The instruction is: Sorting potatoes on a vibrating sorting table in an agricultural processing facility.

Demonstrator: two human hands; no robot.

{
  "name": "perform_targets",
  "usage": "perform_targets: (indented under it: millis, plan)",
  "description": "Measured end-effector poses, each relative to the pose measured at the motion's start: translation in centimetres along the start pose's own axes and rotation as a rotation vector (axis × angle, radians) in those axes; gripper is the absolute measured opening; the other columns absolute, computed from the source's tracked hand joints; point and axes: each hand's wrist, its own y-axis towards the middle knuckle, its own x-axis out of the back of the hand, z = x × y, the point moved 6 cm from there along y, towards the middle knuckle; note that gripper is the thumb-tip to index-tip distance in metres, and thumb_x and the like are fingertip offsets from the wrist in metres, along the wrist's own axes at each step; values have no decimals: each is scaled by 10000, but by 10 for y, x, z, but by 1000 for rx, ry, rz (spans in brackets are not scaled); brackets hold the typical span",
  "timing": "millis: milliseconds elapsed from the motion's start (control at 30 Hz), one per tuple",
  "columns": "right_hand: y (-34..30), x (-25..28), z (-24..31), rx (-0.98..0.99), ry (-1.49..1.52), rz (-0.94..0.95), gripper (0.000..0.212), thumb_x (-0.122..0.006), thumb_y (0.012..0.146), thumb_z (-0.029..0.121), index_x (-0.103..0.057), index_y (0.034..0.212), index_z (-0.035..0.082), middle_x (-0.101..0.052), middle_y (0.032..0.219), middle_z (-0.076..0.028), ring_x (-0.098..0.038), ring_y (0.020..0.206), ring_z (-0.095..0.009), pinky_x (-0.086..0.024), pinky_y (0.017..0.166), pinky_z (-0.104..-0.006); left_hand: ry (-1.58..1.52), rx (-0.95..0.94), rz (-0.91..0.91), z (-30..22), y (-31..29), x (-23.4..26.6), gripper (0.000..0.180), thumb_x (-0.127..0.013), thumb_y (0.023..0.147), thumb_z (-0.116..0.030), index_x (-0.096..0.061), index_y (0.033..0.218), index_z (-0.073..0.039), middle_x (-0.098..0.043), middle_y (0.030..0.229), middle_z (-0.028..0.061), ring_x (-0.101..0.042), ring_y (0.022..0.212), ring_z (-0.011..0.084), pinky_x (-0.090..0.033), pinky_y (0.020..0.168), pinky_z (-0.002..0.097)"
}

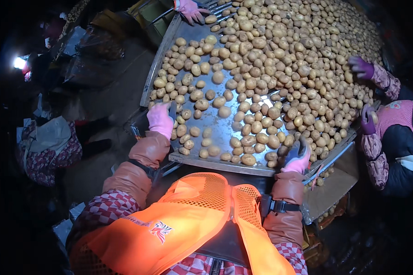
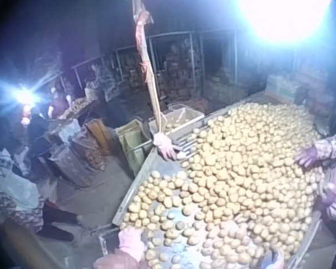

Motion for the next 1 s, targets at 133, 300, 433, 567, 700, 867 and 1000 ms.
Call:
perform_targets:
  millis: [133, 300, 433, 567, 700, 867, 1000]
  plan:
    - [-27, -90, 20, 237, -1511, 352, 777, -725, 809, 538, -497, 1426, 124, -448, 1491, -163, -447, 1365, -305, -337, 1111, -531, -288, -272, -140, -77, 36, 14, 299, -620, 783, -53, -725, 1054, -122, -698, 1027, 117, -631, 1038, 326, -492, 920, 429]
    - [-56, -146, 17, 563, -1031, 867, 517, -683, 886, 380, -596, 1355, 181, -496, 1448, -202, -413, 1390, -385, -293, 1168, -509, -318, -577, 45, -227, 73, -8, 444, -638, 803, -113, -638, 1246, -139, -577, 1332, 172, -530, 1263, 334, -438, 1036, 464]
    - [-53, -133, 27, 419, -711, 858, 392, -656, 914, 201, -641, 1302, 146, -642, 1288, -158, -575, 1248, -328, -444, 1071, -397, -82, -806, 145, -234, 74, -30, 505, -638, 899, -281, -533, 1383, -185, -436, 1483, 180, -398, 1397, 338, -381, 1081, 528]
    - [-35, -96, 24, 106, -477, 726, 290, -634, 930, 130, -691, 1213, 107, -689, 1173, -139, -664, 1075, -297, -511, 940, -350, -301, -495, 294, -160, 52, -8, 453, -612, 932, -302, -565, 1359, -156, -463, 1473, 176, -545, 1244, 379, -422, 1061, 422]
    - [-24, -89, 25, 42, -318, 573, 297, -636, 941, 136, -685, 1230, 90, -698, 1133, -117, -670, 1065, -243, -514, 913, -329, -67, -403, 394, -89, 51, -7, 333, -584, 831, -109, -704, 1141, -133, -698, 999, 150, -640, 1032, 329, -479, 903, 449]
    - [-17, -84, 24, 104, -438, 531, 299, -630, 952, 167, -681, 1237, 90, -693, 1143, -117, -669, 1060, -236, -517, 908, -330, -92, -375, -73, -124, 123, 26, 241, -610, 798, -75, -698, 1016, -125, -711, 920, 124, -683, 902, 313, -522, 777, 460]
    - [-22, -88, 26, 15, -410, 566, 300, -633, 954, 181, -678, 1236, 88, -692, 1157, -117, -672, 1058, -238, -517, 912, -327, 12, -99, 275, -124, 187, -43, 300, -485, 972, -172, -657, 1207, -102, -701, 1066, 180, -680, 1029, 344, -527, 854, 475]
